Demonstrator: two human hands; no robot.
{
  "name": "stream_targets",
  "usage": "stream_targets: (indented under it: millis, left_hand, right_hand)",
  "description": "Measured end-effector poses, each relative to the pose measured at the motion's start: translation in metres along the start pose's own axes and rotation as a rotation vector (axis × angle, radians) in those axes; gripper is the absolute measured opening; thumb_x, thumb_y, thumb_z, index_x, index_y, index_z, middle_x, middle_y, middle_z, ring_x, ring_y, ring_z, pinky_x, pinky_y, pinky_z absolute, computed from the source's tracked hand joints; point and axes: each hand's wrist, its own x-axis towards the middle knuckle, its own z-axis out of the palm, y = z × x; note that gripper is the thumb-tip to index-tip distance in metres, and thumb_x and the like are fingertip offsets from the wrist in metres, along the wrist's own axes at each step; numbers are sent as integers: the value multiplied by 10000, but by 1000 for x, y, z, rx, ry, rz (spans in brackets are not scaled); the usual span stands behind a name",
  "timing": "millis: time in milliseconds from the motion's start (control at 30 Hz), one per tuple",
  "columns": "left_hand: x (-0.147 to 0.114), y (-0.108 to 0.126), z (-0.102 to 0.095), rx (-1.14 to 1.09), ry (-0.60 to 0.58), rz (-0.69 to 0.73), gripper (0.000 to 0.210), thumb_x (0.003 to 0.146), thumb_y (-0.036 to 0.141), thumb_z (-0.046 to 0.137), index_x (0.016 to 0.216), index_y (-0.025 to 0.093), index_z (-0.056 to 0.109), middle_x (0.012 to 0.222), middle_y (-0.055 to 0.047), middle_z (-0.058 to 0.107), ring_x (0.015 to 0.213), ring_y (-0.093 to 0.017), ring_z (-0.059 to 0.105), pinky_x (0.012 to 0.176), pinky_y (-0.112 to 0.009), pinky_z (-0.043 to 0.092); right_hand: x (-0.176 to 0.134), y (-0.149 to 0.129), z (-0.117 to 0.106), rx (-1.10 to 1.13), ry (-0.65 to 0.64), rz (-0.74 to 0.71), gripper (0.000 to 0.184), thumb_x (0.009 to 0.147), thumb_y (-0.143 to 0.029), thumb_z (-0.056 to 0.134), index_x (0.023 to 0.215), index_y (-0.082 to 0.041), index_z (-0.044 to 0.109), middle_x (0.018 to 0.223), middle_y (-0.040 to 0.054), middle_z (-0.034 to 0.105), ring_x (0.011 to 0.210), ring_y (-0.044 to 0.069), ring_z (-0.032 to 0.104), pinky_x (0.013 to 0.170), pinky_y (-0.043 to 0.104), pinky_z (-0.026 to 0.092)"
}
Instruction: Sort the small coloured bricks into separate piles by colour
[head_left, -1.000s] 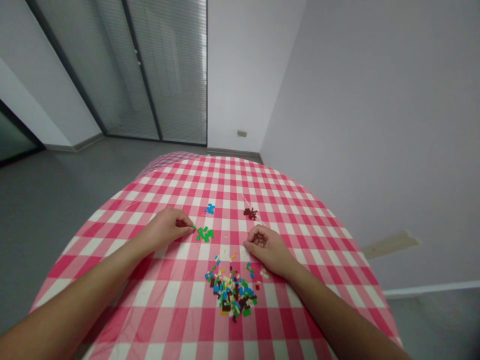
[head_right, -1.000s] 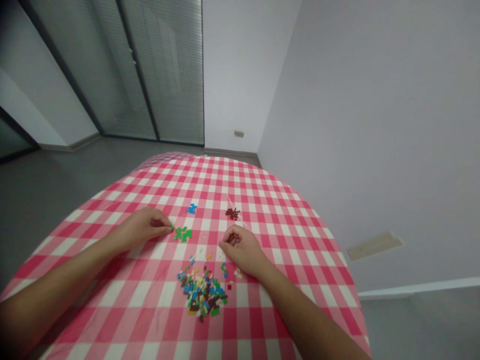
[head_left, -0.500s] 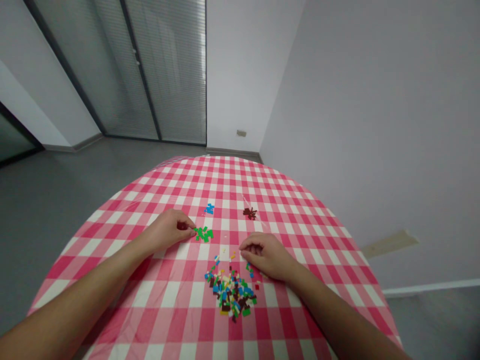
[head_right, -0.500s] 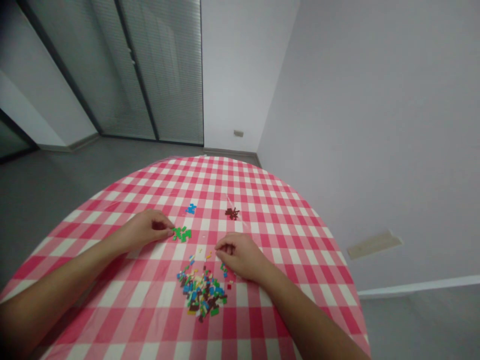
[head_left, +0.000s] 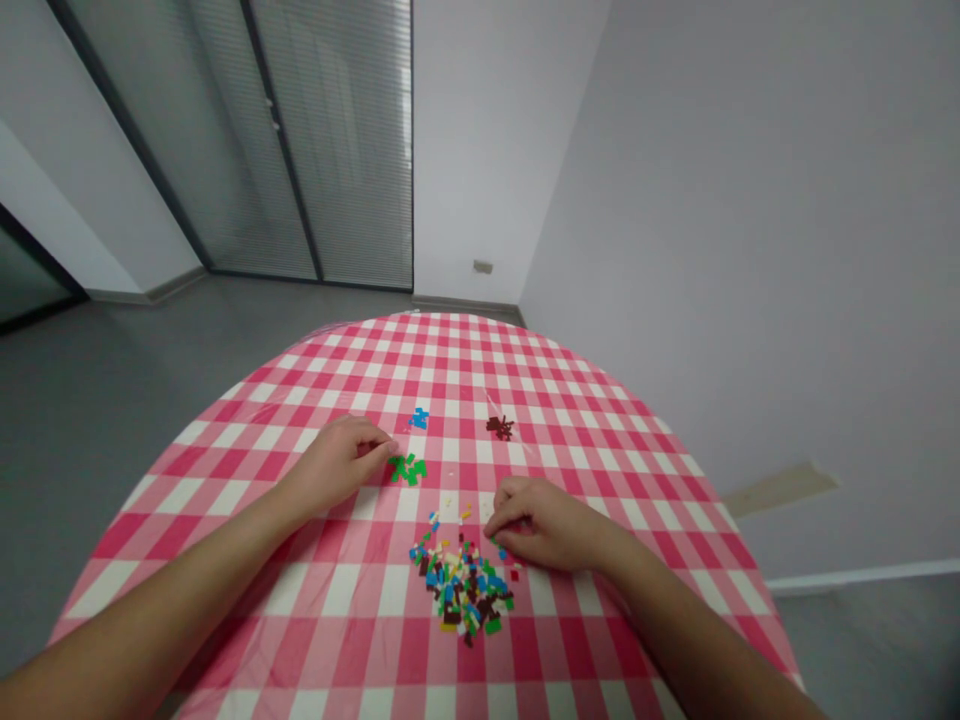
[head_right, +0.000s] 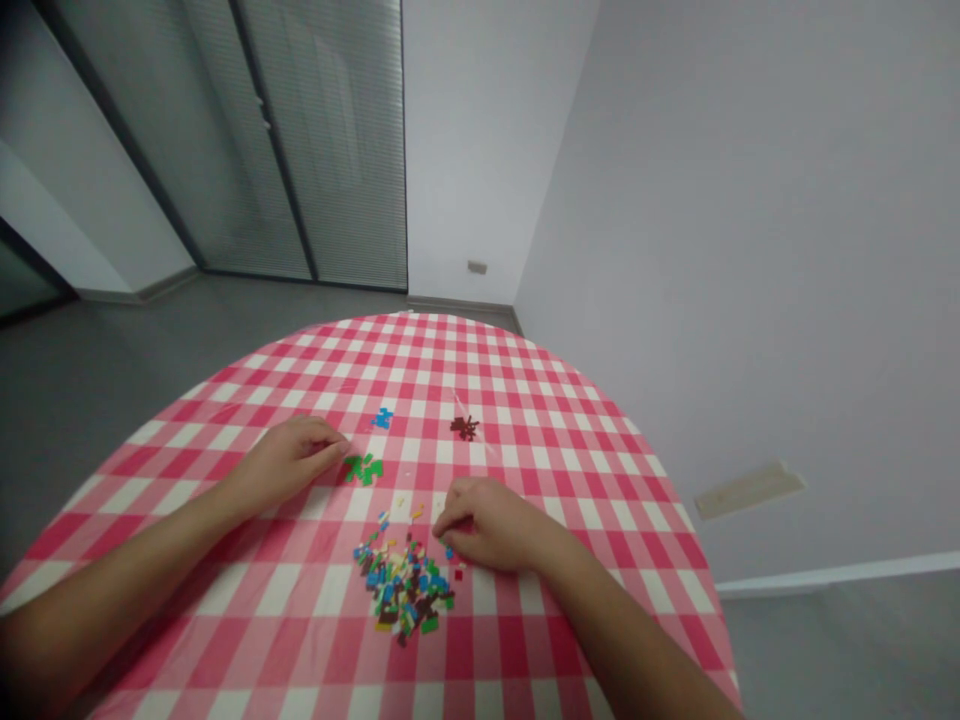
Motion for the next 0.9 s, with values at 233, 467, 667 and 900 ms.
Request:
stream_targets:
  millis: [233,467,667,900]
  left_hand:
    - [-21,39,24,-26,-47,246,232,925,272,528,781,205,698,748,-39,669,773,-208,576,745,-360,415]
    - [-34,66,41,-90,-146,387,191,923,213,568,773,209,686,735,-10,662,754,-180,564,744,-348,377]
    - [-34,65,45,-111,-141,381,199,924,203,571,748,197,664,724,-6,662,774,-183,562,759,-349,376]
    - [-32,66,45,-115,-112,384,199,923,200,561,754,203,665,725,-11,665,770,-190,565,753,-351,384]
  right_hand:
    - [0,-3,2,-22,-12,14,229,779,-50,605,844,-197,768,818,41,670,767,156,602,690,268,451]
    - [1,-5,4,-18,-12,53,143,783,-97,673,823,-198,766,816,38,665,774,162,600,696,272,447]
    - [3,-10,8,-58,10,55,152,741,-57,650,760,-184,731,793,34,671,782,169,590,715,279,441]
    - [5,-13,11,41,114,78,100,727,-83,625,702,-168,671,723,24,649,685,149,577,635,262,440]
